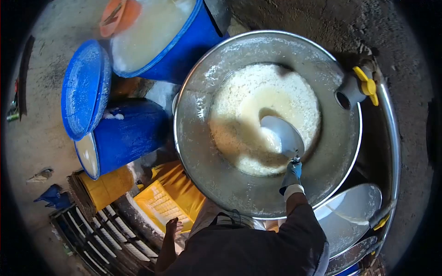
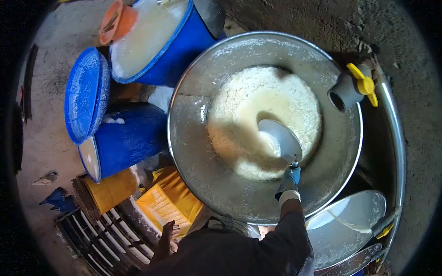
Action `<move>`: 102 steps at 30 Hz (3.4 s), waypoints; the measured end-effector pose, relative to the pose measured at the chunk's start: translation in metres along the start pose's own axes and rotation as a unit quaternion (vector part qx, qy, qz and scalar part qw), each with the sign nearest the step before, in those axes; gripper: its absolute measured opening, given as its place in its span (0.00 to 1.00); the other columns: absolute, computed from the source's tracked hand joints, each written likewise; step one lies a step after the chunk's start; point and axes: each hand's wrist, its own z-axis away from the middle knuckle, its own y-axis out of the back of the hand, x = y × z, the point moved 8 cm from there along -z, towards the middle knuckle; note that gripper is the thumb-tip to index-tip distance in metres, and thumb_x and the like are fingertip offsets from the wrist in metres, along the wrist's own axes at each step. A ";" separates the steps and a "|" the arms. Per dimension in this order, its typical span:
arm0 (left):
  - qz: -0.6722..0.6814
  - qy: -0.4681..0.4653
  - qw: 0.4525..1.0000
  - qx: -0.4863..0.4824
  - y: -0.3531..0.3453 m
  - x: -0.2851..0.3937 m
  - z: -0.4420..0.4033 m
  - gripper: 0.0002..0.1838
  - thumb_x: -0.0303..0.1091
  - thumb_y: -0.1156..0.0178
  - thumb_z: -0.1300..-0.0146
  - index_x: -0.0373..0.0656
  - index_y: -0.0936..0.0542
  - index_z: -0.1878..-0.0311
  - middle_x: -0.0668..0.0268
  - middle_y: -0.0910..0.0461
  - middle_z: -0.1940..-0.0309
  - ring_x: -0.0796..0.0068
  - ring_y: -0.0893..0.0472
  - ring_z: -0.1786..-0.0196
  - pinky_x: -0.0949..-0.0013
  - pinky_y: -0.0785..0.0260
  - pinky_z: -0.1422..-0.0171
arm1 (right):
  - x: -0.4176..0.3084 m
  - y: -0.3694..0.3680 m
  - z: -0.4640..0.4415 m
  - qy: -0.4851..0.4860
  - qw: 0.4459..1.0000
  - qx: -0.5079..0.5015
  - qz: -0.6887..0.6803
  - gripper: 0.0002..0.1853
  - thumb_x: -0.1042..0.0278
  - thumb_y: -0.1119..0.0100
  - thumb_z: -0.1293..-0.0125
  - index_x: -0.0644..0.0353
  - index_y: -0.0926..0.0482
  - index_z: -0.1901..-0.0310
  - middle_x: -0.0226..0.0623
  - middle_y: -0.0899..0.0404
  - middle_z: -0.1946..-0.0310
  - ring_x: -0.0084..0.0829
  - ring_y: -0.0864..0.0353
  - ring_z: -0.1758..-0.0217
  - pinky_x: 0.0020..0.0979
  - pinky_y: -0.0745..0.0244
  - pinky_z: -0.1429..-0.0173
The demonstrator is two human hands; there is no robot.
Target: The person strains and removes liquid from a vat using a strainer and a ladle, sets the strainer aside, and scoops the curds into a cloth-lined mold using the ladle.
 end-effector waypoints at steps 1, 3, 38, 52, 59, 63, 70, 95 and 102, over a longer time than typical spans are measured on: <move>-0.006 -0.009 1.000 0.002 -0.003 0.011 0.005 0.25 0.50 0.46 0.33 0.46 0.31 0.38 0.60 0.19 0.55 0.64 0.17 0.61 0.60 0.26 0.60 | 0.006 -0.017 -0.003 -0.008 0.999 -0.039 0.007 0.23 0.49 0.49 0.37 0.65 0.25 0.55 0.58 0.20 0.58 0.56 0.21 0.52 0.45 0.25 0.50; -0.013 -0.014 1.000 0.010 -0.010 0.030 0.014 0.25 0.50 0.47 0.32 0.45 0.31 0.38 0.60 0.19 0.55 0.63 0.17 0.61 0.60 0.26 0.60 | 0.020 -0.054 -0.016 0.008 0.988 -0.115 0.104 0.22 0.51 0.48 0.38 0.65 0.24 0.57 0.57 0.19 0.59 0.55 0.20 0.52 0.45 0.25 0.49; 0.582 -0.068 0.804 -0.106 -0.098 -0.248 -0.199 0.15 0.41 0.42 0.37 0.48 0.27 0.49 0.67 0.21 0.63 0.72 0.18 0.72 0.71 0.30 0.75 | -0.179 0.084 0.458 0.032 0.865 -0.372 0.336 0.10 0.64 0.41 0.38 0.54 0.29 0.74 0.27 0.32 0.86 0.24 0.30 0.86 0.30 0.30 0.81; 0.198 0.050 0.970 0.134 0.011 -0.373 -0.301 0.51 0.43 0.39 0.45 0.42 0.59 0.25 0.54 0.63 0.24 0.52 0.37 0.30 0.48 0.37 0.34 | 0.016 -0.316 0.787 0.082 0.643 -0.559 0.518 0.10 0.58 0.40 0.38 0.49 0.28 0.74 0.24 0.33 0.84 0.22 0.34 0.84 0.27 0.38 0.80; 0.230 0.028 0.964 0.128 0.014 -0.373 -0.300 0.48 0.37 0.44 0.44 0.35 0.59 0.26 0.49 0.66 0.24 0.52 0.30 0.35 0.54 0.31 0.38 | 0.083 -0.429 0.868 0.096 0.580 -0.617 0.524 0.12 0.55 0.44 0.36 0.48 0.29 0.75 0.23 0.34 0.83 0.21 0.36 0.84 0.26 0.41 0.80; 0.250 0.040 0.966 0.054 0.033 -0.367 -0.286 0.46 0.38 0.47 0.42 0.34 0.59 0.26 0.48 0.66 0.24 0.51 0.31 0.34 0.54 0.32 0.37 | 0.070 -0.455 0.879 0.145 0.600 -0.623 0.480 0.14 0.54 0.47 0.34 0.48 0.30 0.76 0.23 0.35 0.83 0.21 0.36 0.84 0.26 0.42 0.80; 0.213 0.017 0.973 0.090 0.009 -0.374 -0.316 0.48 0.44 0.45 0.41 0.37 0.60 0.26 0.47 0.66 0.24 0.46 0.31 0.34 0.53 0.33 0.36 | -0.127 -0.460 0.881 0.548 0.648 -0.504 0.162 0.11 0.56 0.46 0.34 0.49 0.28 0.72 0.25 0.32 0.81 0.20 0.36 0.83 0.27 0.38 0.79; 0.170 -0.261 0.944 -0.112 -0.073 0.059 -0.088 0.27 0.45 0.42 0.33 0.46 0.33 0.35 0.67 0.23 0.50 0.72 0.17 0.64 0.68 0.28 0.63 | -0.144 -0.006 0.120 -0.028 0.908 -0.033 -0.416 0.03 0.66 0.52 0.37 0.52 0.32 0.64 0.27 0.37 0.86 0.22 0.37 0.87 0.28 0.40 0.85; 0.075 -0.215 0.971 -0.077 -0.085 0.087 -0.045 0.26 0.46 0.42 0.33 0.47 0.31 0.35 0.65 0.22 0.49 0.69 0.15 0.62 0.67 0.27 0.62 | -0.079 -0.143 0.036 -0.127 0.972 -0.018 -0.195 0.11 0.57 0.49 0.33 0.56 0.25 0.63 0.34 0.28 0.80 0.27 0.33 0.80 0.34 0.37 0.78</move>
